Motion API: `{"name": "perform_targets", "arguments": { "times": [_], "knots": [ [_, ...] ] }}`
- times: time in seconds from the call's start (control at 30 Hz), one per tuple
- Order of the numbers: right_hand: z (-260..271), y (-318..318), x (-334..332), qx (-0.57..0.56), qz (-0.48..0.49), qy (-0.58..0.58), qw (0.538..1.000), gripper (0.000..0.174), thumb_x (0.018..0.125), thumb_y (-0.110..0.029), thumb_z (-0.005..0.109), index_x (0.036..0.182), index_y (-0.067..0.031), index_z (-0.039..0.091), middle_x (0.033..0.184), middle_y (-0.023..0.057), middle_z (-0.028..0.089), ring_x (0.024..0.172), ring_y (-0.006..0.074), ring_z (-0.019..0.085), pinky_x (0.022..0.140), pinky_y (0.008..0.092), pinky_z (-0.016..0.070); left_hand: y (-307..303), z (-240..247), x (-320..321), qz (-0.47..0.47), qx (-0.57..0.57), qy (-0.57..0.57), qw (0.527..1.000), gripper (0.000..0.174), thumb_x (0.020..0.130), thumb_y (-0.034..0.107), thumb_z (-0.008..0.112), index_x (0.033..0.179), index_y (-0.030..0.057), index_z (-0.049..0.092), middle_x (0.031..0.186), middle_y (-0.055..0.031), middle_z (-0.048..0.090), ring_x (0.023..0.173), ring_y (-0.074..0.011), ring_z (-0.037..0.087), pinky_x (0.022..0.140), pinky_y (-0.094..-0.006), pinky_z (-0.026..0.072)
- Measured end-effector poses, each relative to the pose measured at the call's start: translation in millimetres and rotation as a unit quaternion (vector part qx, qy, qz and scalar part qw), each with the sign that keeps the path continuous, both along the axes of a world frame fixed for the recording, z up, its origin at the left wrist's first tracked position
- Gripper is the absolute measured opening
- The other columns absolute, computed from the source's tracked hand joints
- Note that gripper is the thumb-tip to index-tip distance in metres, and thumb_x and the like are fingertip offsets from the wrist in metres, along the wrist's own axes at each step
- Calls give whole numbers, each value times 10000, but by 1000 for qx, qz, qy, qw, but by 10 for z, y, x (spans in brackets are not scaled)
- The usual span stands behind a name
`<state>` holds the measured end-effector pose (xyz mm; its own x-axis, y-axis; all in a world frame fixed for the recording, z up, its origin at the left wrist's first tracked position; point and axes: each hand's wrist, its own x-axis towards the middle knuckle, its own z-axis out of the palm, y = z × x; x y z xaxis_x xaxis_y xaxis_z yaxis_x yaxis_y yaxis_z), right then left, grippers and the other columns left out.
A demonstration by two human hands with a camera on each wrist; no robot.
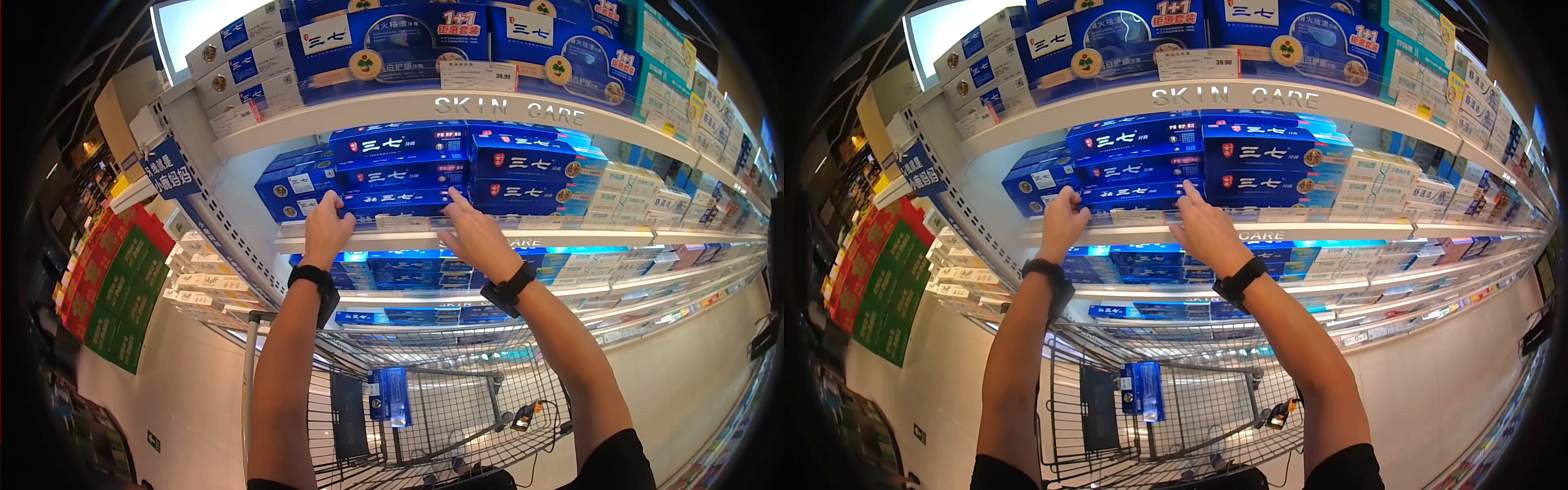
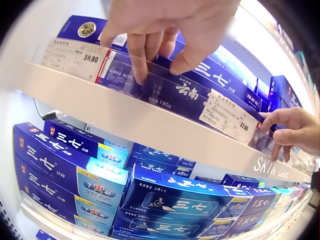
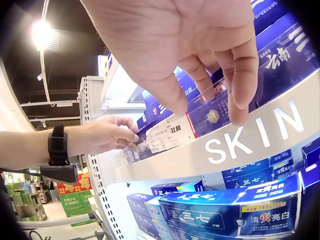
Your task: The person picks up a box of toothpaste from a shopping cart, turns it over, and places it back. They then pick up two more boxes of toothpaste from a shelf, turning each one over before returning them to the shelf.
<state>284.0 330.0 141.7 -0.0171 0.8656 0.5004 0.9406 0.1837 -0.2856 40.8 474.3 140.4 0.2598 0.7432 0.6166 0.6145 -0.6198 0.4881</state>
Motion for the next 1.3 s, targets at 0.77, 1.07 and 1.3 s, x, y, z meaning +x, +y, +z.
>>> {"name": "perform_targets", "arguments": {
  "times": [0.77, 1.07, 1.3],
  "knots": [
    [56, 5, -41, 10, 8, -27, 1000, 376, 802, -226, 670, 1059, 9, 528, 1323, 314, 456, 862, 434, 642, 784, 464, 527, -129, -69, -74, 22, 38, 45, 998, 259, 812, 241, 638, 987, 52, 608, 894, -109, 661, 912, -289, 570, 879, -431, 350],
    [67, 32, -204, -10, 2, -32, 999, 423, 790, -236, 695, 1079, 18, 517, 1289, 321, 464, 813, 433, 653, 735, 457, 549, 9, -96, -65, 28, 19, 18, 999, 255, 887, 305, 571, 1003, 83, 617, 849, -149, 676, 849, -341, 608, 823, -465, 369],
    [43, 53, -230, -14, 1, -26, 1000, 473, 789, -249, 698, 1136, 12, 509, 1301, 310, 463, 867, 446, 646, 745, 464, 550, -27, -12, -23, 52, -31, 34, 998, 296, 891, 327, 526, 1041, 91, 625, 877, -191, 681, 886, -368, 629, 873, -485, 374]
  ]
}}
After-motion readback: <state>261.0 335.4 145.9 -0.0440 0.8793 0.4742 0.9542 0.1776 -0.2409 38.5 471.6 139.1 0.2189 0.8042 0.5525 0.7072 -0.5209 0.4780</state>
